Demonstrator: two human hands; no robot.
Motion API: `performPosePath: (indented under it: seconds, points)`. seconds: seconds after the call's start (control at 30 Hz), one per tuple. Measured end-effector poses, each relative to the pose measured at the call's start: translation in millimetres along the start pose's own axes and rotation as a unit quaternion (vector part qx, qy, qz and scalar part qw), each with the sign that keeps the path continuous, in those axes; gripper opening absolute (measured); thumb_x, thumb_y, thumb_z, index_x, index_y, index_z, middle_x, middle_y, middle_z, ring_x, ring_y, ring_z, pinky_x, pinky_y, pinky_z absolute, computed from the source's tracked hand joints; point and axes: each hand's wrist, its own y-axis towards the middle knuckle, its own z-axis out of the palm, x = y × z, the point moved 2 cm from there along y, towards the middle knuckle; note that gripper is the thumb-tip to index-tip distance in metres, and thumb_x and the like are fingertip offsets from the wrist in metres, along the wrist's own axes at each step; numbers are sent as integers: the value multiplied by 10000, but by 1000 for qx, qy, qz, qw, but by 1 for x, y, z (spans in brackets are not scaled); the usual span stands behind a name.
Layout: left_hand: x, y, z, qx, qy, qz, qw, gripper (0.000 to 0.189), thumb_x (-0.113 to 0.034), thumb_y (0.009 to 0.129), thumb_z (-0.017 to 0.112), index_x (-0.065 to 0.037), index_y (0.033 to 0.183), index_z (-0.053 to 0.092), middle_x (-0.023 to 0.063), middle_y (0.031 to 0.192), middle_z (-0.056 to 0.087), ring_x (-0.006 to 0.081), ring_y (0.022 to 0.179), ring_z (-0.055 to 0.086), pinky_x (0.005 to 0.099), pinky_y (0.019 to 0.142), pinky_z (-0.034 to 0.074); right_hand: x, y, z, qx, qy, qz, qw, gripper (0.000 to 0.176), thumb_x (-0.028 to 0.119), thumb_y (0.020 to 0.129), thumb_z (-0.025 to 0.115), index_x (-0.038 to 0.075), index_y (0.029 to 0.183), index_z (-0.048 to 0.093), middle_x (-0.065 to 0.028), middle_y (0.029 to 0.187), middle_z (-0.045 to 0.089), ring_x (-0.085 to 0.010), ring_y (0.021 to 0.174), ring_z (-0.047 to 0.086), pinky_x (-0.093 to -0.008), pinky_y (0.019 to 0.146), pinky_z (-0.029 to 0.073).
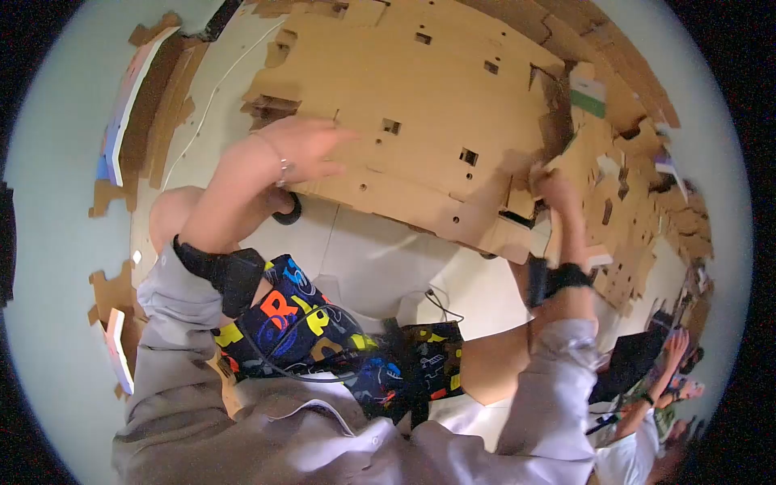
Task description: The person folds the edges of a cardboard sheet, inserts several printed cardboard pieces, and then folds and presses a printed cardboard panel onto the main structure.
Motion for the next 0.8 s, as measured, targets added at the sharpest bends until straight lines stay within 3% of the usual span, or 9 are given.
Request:
performPosePath:
  seconds: [0.1, 0.2, 0.33, 0.5, 0.53, 0.57, 0.63, 0.73, 0.8]
  points:
    - [1, -2, -5, 7, -12, 11, 1000, 530, -344, 854, 563, -127, 1323, 446, 181, 1161, 583, 351, 1075, 554, 417, 921, 453, 103, -64, 13, -155, 6, -46, 987, 421, 286, 818, 607, -21, 1100, 544, -291, 1096, 551, -434, 976, 558, -468, 826, 461]
    - [4, -4, -5, 18, 1, -25, 1000, 540, -350, 851, 571, -143, 1332, 440, 187, 1138, 593, 353, 1060, 566, 426, 918, 456, 154, -101, 21, -192, -30, -126, 973, 420, 309, 815, 607, -6, 1090, 573, -300, 1180, 505, -393, 1094, 521, -446, 887, 443]
    - [6, -10, -2, 20, -19, -26, 999, 549, -364, 856, 569, -155, 1345, 433, 180, 1123, 602, 350, 1052, 574, 428, 910, 461, 160, -101, 40, -125, 48, -160, 978, 462, 305, 803, 622, 15, 1158, 564, -222, 1121, 575, -352, 1029, 582, -407, 844, 473]
    - [14, -16, 1, 25, 4, -29, 999, 570, -387, 867, 552, -168, 1372, 400, 167, 1156, 590, 343, 1069, 565, 423, 917, 456, 53, -53, 44, -165, 153, 80, 971, 412, 312, 841, 604, 33, 1144, 596, -140, 891, 661, -226, 729, 664, -318, 653, 516]
    - [12, -18, 0, 33, 0, -37, 999, 575, -390, 867, 550, -169, 1375, 396, 166, 1167, 583, 342, 1077, 560, 422, 921, 453, 33, -54, 46, -76, 419, 158, 891, 503, 351, 852, 611, 41, 1237, 521, -164, 1084, 612, -250, 904, 637, -321, 760, 500]
    - [10, -19, -1, 43, -2, -42, 998, 580, -392, 867, 548, -169, 1379, 392, 164, 1179, 577, 340, 1085, 555, 422, 924, 451, 32, -70, 43, -86, 621, 203, 752, 555, 373, 849, 614, 39, 1270, 474, -170, 1162, 560, -272, 983, 596, -354, 813, 477]
    - [10, -16, 0, 47, -2, -36, 998, 579, -392, 866, 547, -167, 1377, 394, 163, 1196, 566, 339, 1097, 547, 421, 929, 446, 53, -110, 36, -100, 901, 243, 345, 667, 417, 844, 620, 34, 1335, 380, -181, 1319, 455, -314, 1143, 515, -420, 919, 431]
    - [14, -2, 7, 33, 13, -23, 999, 555, -384, 864, 549, -157, 1354, 419, 164, 1203, 568, 335, 1097, 550, 421, 926, 450, 43, -124, 59, -217, 966, 103, 96, 926, 508, 789, 659, 99, 1442, 146, -207, 1431, 273, -348, 1246, 383, -545, 1010, 332]
    - [15, 2, 9, 36, 21, -36, 999, 530, -379, 864, 550, -147, 1328, 443, 164, 1190, 588, 328, 1080, 568, 423, 918, 462, 27, -124, 67, -187, 980, 11, 65, 969, 542, 764, 667, 124, 1450, 124, -207, 1426, 285, -348, 1272, 357, -566, 1014, 313]
